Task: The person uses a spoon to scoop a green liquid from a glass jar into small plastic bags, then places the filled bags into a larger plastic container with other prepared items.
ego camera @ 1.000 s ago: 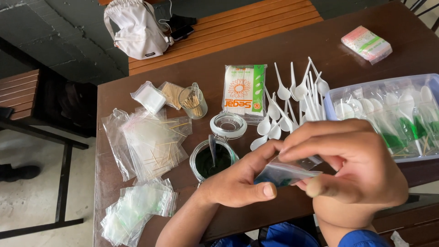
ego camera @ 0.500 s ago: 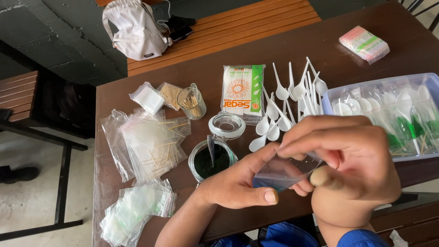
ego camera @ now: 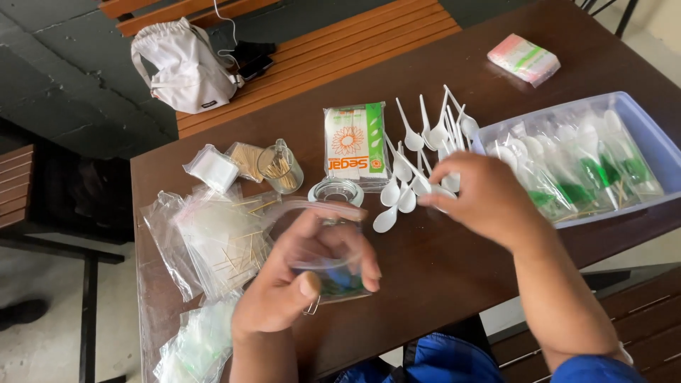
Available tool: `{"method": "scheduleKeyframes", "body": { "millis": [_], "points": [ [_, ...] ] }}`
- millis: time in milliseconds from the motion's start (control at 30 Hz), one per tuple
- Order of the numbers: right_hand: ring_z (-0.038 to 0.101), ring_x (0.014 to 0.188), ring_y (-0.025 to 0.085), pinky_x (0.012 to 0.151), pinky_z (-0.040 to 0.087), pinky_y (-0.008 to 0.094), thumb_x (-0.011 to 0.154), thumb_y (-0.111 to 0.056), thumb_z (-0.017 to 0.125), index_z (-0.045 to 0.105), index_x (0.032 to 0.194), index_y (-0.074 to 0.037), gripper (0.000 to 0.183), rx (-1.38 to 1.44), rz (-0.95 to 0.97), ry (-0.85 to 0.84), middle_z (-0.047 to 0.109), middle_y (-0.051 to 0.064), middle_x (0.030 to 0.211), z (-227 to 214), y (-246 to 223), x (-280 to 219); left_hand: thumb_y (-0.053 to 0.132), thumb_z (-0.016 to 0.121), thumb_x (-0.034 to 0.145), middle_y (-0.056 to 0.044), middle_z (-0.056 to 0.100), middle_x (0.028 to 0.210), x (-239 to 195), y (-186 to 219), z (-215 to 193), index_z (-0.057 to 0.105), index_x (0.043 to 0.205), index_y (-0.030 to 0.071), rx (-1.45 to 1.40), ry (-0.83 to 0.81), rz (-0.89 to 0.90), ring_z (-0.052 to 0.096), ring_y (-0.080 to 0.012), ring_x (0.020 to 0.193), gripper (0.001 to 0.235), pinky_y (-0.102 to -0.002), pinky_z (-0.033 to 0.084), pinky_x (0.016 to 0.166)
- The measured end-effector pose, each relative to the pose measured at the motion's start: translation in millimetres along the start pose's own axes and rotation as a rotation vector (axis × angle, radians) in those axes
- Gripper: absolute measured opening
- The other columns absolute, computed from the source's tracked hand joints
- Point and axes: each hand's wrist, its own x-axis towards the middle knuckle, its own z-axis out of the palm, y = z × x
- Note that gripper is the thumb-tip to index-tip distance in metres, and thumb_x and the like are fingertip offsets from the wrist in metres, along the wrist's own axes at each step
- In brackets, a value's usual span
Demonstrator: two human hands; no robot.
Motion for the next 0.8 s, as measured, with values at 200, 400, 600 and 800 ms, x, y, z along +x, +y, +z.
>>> {"method": "scheduleKeyframes", "body": {
  "millis": [200, 400, 600, 800],
  "points": [
    [0.071, 0.07, 0.036, 0.055, 0.054, 0.046, 0.099, -0.031, 0.063, 0.067, 0.084, -0.006, 0.03, -0.718, 0.305, -0.343, 0.06, 0.006, 0.107, 62, 85, -34, 0.056, 0.058, 0.106, -0.019, 0.065, 0.1, -3, 0, 0, 0.038, 0.144, 0.005, 0.052, 0.12, -0.001, 0.067, -0.0283, 0.086, 0.068, -0.042, 0.06, 0.082],
    [0.063, 0.057, 0.035, 0.048, 0.044, 0.042, 0.092, -0.006, 0.053, 0.057, 0.077, -0.007, 0.015, -0.671, 0.287, -0.208, 0.061, 0.004, 0.097, 60, 87, -37, 0.055, 0.056, 0.104, -0.019, 0.064, 0.103, 0, -8, -1, 0.04, 0.144, 0.005, -0.007, 0.114, -0.032, 0.067, -0.0287, 0.088, 0.066, -0.041, 0.056, 0.085],
    [0.056, 0.066, 0.023, 0.068, 0.047, 0.038, 0.086, -0.02, 0.061, 0.063, 0.087, -0.013, 0.008, -0.371, 0.339, -0.215, 0.066, -0.004, 0.086, 28, 60, -34, 0.054, 0.056, 0.104, -0.019, 0.062, 0.106, -2, -9, -3, 0.037, 0.147, 0.005, -0.014, 0.1, -0.038, 0.066, -0.0286, 0.091, 0.068, -0.042, 0.056, 0.088],
    [0.057, 0.051, 0.015, 0.054, 0.047, 0.029, 0.087, -0.017, 0.073, 0.069, 0.085, -0.005, 0.012, 0.19, 0.362, -0.111, 0.069, 0.003, 0.071, -15, 83, -51, 0.046, 0.052, 0.106, -0.018, 0.064, 0.105, 1, -11, -1, 0.037, 0.144, 0.007, 0.097, 0.108, -0.067, 0.068, -0.0272, 0.091, 0.057, -0.04, 0.06, 0.087]
  ]
}}
